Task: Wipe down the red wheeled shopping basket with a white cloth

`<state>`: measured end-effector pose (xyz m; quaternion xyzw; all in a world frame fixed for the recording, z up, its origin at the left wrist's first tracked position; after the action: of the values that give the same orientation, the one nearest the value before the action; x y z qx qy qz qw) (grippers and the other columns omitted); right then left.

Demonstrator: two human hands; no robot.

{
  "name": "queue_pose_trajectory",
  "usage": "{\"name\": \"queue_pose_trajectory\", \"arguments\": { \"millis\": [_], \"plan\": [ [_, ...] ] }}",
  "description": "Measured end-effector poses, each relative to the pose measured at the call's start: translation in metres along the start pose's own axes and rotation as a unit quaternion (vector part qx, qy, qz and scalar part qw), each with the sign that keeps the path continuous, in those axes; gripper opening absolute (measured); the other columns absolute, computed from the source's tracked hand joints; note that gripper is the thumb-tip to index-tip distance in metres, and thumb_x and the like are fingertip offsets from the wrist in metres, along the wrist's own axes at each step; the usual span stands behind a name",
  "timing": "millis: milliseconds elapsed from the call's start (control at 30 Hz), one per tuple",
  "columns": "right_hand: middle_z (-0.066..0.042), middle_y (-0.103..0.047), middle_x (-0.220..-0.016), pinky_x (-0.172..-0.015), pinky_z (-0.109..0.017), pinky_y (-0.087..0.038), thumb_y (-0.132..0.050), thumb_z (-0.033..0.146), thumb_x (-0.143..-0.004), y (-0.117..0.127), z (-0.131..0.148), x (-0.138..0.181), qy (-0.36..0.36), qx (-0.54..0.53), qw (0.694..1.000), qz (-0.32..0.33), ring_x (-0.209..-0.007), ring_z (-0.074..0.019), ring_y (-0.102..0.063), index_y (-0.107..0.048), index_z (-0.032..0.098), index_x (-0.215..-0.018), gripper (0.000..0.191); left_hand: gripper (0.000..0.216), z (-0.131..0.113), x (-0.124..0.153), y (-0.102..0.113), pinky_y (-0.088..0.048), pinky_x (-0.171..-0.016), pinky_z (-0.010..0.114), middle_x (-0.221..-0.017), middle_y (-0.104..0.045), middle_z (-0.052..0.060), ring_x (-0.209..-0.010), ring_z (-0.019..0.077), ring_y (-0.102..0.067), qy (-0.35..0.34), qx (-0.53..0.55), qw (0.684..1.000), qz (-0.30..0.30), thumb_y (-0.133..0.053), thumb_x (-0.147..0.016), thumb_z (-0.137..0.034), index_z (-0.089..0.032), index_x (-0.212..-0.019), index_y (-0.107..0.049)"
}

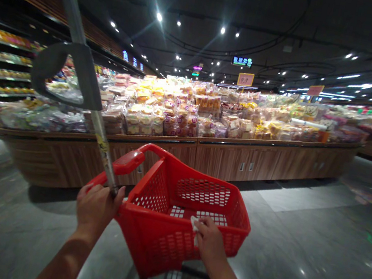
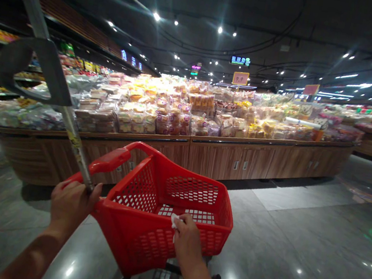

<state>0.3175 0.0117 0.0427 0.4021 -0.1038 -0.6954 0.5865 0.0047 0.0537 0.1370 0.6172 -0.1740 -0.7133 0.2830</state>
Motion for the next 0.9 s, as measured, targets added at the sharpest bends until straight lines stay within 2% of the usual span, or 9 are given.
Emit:
{"name": "queue_pose_trajectory", "arguments": {
  "millis": [67,200,267,500,567,700,767,833,900],
  "plan": [
    [-0.006,-0.063,-0.096,-0.083,-0.024,-0.045,-0.046,0.004,-0.075,0.009,-0.008,0.001,-0.003,0.004,1.000,0.003,-0.089,-0.0154,-0.060,-0.070,0.021,-0.096,0.036,0.042,0.002,-0.001,0.001,-0.032,-0.089,0.037,-0.057,-0.060,0.006,-0.070,0.0214,-0.056,-0.012,-0.004,1.000,0.004,-0.035,-0.083,-0.042,-0.019,-0.055,-0.056],
    [-0.006,-0.063,-0.095,-0.084,-0.026,-0.045,-0.045,0.005,-0.076,0.045,-0.061,0.013,-0.069,0.048,0.996,-0.020,-0.089,-0.0166,-0.060,-0.070,0.020,-0.096,0.036,0.039,0.006,-0.003,0.000,-0.033,-0.088,0.037,-0.057,-0.060,0.007,-0.070,0.0219,-0.056,-0.017,-0.012,1.000,0.003,-0.035,-0.082,-0.037,-0.019,-0.054,-0.055],
    [-0.006,-0.063,-0.095,-0.083,-0.027,-0.045,-0.045,0.005,-0.075,0.053,-0.075,0.016,-0.092,0.064,0.993,-0.030,-0.088,-0.0171,-0.060,-0.070,0.020,-0.096,0.036,0.037,0.007,-0.004,-0.002,-0.033,-0.088,0.037,-0.057,-0.061,0.007,-0.071,0.0221,-0.057,-0.015,-0.014,1.000,0.004,-0.036,-0.081,-0.035,-0.019,-0.054,-0.055],
    [-0.005,-0.062,-0.092,-0.082,-0.023,-0.044,-0.045,0.003,-0.075,0.025,-0.038,0.007,-0.040,0.036,0.999,-0.007,-0.087,-0.0145,-0.060,-0.070,0.019,-0.090,0.034,0.039,0.007,-0.003,-0.001,-0.032,-0.089,0.037,-0.059,-0.061,0.007,-0.073,0.0221,-0.057,-0.015,-0.020,1.000,0.013,-0.036,-0.083,-0.037,-0.018,-0.056,-0.058],
    [-0.005,-0.063,-0.093,-0.083,-0.024,-0.044,-0.045,0.004,-0.075,0.032,-0.047,0.009,-0.041,0.031,0.999,-0.009,-0.088,-0.0150,-0.060,-0.070,0.018,-0.090,0.032,0.042,0.007,-0.003,-0.001,-0.032,-0.089,0.037,-0.058,-0.061,0.007,-0.072,0.0217,-0.057,-0.013,-0.013,1.000,0.014,-0.035,-0.084,-0.040,-0.018,-0.056,-0.059],
    [-0.006,-0.064,-0.094,-0.083,-0.027,-0.045,-0.045,0.007,-0.077,0.065,-0.095,0.021,-0.102,0.065,0.992,-0.039,-0.088,-0.0175,-0.060,-0.070,0.020,-0.095,0.033,0.046,0.007,-0.002,-0.001,-0.032,-0.089,0.037,-0.057,-0.061,0.007,-0.071,0.0216,-0.057,-0.005,-0.008,1.000,0.008,-0.034,-0.085,-0.044,-0.018,-0.055,-0.058],
    [-0.007,-0.064,-0.095,-0.083,-0.028,-0.045,-0.046,0.007,-0.076,0.074,-0.109,0.024,-0.127,0.085,0.987,-0.055,-0.088,-0.0184,-0.061,-0.070,0.021,-0.096,0.034,0.046,0.005,-0.001,0.001,-0.032,-0.088,0.037,-0.057,-0.061,0.007,-0.071,0.0217,-0.057,-0.002,-0.007,1.000,0.001,-0.035,-0.084,-0.043,-0.018,-0.054,-0.058],
    [-0.007,-0.064,-0.095,-0.083,-0.027,-0.045,-0.046,0.006,-0.076,0.069,-0.102,0.021,-0.120,0.087,0.987,-0.054,-0.089,-0.0182,-0.060,-0.070,0.019,-0.095,0.033,0.045,0.000,-0.001,0.004,-0.032,-0.088,0.037,-0.056,-0.060,0.007,-0.071,0.0217,-0.057,-0.002,-0.006,1.000,-0.001,-0.035,-0.084,-0.042,-0.018,-0.054,-0.058],
    [-0.006,-0.063,-0.096,-0.084,-0.026,-0.044,-0.046,0.004,-0.075,0.050,-0.076,0.013,-0.088,0.068,0.993,-0.032,-0.089,-0.0170,-0.060,-0.070,0.019,-0.093,0.034,0.044,-0.006,0.000,0.010,-0.032,-0.087,0.037,-0.055,-0.060,0.007,-0.070,0.0218,-0.056,0.000,-0.005,1.000,-0.001,-0.036,-0.084,-0.041,-0.018,-0.055,-0.060]
  ]
}}
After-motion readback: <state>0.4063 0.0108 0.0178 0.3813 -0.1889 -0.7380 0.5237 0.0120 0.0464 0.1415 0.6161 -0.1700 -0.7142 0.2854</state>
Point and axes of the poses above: each hand's wrist, its own x-axis away from the middle knuckle, its own y-axis out of the back of the hand, z = x × y, the point moved 3 cm from there along -x, towards the middle knuckle
